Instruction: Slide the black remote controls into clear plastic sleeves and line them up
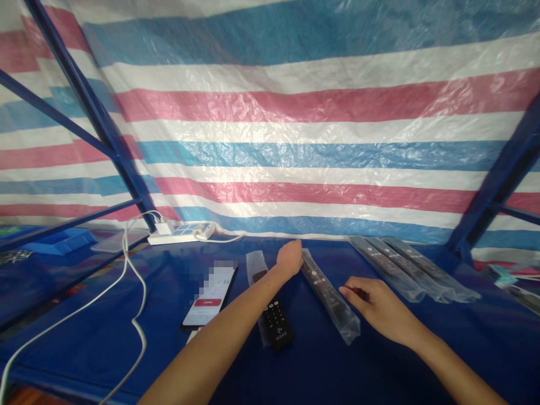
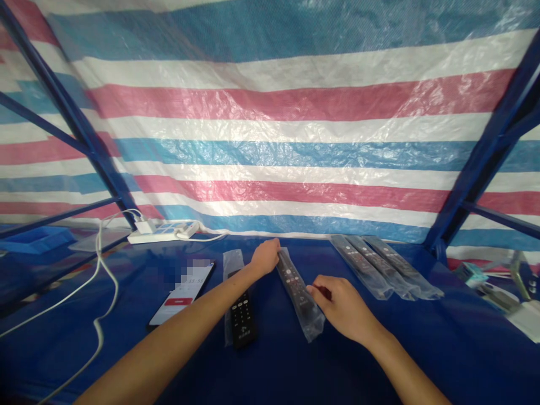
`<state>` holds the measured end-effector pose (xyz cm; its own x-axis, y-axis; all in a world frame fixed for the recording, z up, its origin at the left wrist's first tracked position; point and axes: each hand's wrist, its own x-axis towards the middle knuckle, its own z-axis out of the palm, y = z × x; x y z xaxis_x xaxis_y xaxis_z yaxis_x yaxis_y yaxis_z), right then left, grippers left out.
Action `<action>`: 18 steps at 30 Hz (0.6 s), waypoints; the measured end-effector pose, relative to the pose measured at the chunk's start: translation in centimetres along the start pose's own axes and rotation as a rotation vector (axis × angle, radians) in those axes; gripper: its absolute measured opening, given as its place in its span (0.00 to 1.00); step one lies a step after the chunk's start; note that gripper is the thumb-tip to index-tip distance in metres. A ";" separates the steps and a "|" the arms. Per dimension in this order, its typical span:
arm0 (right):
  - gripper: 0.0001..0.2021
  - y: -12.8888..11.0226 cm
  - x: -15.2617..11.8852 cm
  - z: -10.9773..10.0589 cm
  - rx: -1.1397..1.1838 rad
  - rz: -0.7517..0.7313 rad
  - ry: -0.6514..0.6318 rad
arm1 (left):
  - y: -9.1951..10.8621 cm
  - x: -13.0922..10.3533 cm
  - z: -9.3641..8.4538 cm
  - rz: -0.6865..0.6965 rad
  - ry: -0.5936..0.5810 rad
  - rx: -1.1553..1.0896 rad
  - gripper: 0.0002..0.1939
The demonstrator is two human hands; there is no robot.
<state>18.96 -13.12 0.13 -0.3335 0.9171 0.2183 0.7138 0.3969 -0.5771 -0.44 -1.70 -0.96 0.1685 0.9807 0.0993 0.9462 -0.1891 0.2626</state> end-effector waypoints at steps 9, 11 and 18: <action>0.19 0.2 0.1 0.0 -0.045 -0.007 0.002 | -0.3 0.9 0.3 -0.033 -0.060 -0.027 0.11; 0.19 0.3 0.1 0.0 -0.057 -0.006 0.000 | -0.3 0.9 0.3 -0.013 -0.072 -0.031 0.10; 0.19 0.4 0.0 -0.2 -0.086 -0.012 0.036 | 0.5 -1.0 -1.2 0.105 0.046 0.030 0.15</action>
<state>19.39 -12.97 0.09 -0.3215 0.9123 0.2536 0.7608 0.4083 -0.5044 -0.53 -2.85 0.24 0.2551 0.9521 0.1685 0.9320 -0.2886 0.2194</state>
